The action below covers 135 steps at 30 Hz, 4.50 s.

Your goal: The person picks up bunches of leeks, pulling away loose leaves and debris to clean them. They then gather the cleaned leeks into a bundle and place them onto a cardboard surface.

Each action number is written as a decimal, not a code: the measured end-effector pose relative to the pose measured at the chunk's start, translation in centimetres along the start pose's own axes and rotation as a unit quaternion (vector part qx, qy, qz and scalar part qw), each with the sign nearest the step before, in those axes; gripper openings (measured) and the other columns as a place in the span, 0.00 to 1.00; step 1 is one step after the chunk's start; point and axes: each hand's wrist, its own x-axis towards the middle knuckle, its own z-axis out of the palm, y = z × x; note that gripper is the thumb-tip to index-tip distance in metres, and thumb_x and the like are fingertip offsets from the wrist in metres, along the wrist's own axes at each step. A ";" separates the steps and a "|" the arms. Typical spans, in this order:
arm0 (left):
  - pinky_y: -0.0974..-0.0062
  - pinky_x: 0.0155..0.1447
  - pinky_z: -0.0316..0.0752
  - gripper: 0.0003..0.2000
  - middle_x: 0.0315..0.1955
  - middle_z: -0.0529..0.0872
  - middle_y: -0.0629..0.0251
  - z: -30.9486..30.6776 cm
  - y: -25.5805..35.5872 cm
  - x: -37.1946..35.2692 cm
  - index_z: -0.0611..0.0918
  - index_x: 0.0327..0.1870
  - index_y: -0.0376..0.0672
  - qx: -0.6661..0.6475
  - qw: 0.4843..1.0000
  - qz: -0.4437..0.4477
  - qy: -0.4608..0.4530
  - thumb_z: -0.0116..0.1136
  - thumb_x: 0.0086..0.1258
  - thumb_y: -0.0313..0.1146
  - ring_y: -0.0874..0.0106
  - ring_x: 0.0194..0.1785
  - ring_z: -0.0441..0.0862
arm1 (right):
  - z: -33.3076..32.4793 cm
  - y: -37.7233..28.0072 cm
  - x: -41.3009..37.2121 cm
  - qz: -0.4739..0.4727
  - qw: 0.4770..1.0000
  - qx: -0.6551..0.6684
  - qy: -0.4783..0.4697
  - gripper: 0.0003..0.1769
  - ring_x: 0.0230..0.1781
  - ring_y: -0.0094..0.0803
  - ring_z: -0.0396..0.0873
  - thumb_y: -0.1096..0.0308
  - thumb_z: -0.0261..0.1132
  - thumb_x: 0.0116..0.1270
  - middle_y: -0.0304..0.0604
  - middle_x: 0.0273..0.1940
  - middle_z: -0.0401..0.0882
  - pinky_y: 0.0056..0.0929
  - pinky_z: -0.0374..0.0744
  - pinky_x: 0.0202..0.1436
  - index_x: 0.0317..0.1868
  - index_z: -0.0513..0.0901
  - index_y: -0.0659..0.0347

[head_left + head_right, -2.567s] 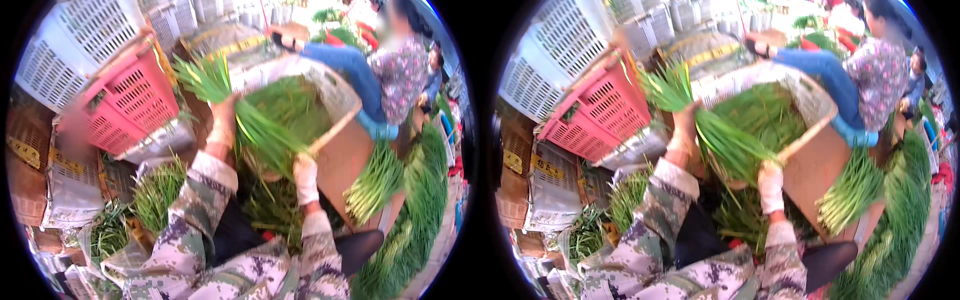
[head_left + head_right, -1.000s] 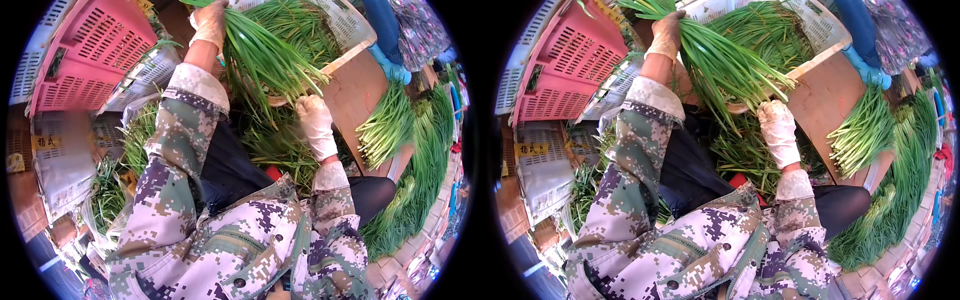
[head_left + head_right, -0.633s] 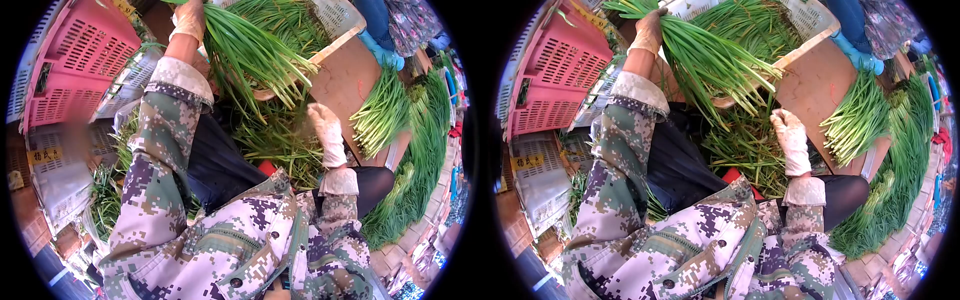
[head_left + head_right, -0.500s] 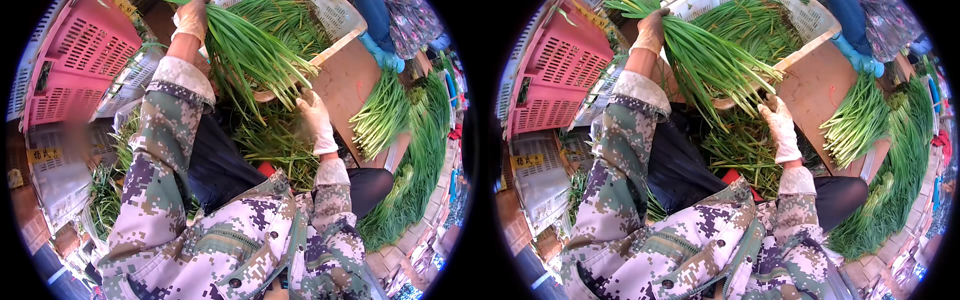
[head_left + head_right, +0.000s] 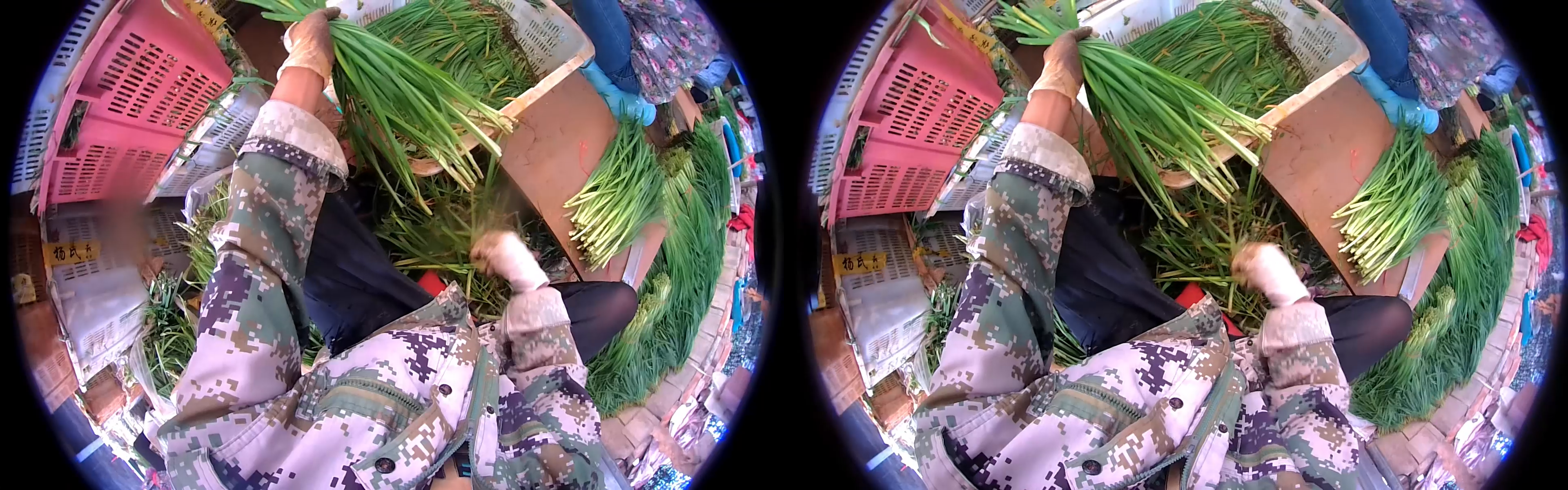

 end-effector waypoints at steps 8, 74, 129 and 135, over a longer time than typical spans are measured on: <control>0.64 0.40 0.81 0.07 0.29 0.83 0.60 -0.9 0.3 1.1 0.79 0.38 0.35 -0.127 0.980 -0.088 -0.125 0.54 0.68 0.30 0.63 0.31 0.81 | -5.8 -8.1 0.1 -0.055 0.909 -0.254 0.325 0.11 0.27 0.40 0.80 0.65 0.66 0.62 0.46 0.26 0.83 0.36 0.77 0.38 0.41 0.84 0.61; 0.74 0.34 0.59 0.12 0.19 0.66 0.72 -4.6 6.6 -6.5 0.71 0.30 0.44 -0.331 0.847 0.092 -0.405 0.48 0.72 0.41 0.76 0.25 0.61 | 1.9 -6.1 -4.4 0.161 0.922 -0.347 0.064 0.15 0.45 0.40 0.80 0.60 0.68 0.55 0.43 0.42 0.82 0.41 0.77 0.49 0.43 0.83 0.54; 0.80 0.34 0.61 0.10 0.17 0.68 0.79 -2.3 6.2 -7.8 0.72 0.30 0.47 -0.448 0.748 0.034 -0.488 0.50 0.70 0.40 0.81 0.22 0.64 | 1.0 -14.5 6.9 -0.137 0.937 0.206 0.248 0.15 0.33 0.32 0.82 0.66 0.63 0.66 0.43 0.35 0.83 0.25 0.80 0.39 0.52 0.79 0.59; 0.80 0.32 0.61 0.12 0.16 0.66 0.80 -2.5 6.9 -8.2 0.71 0.28 0.49 -0.444 0.760 0.042 -0.472 0.50 0.71 0.42 0.82 0.21 0.63 | 0.6 -5.9 1.5 0.012 0.970 -0.159 0.184 0.08 0.34 0.41 0.82 0.65 0.60 0.66 0.42 0.33 0.83 0.32 0.81 0.38 0.43 0.81 0.56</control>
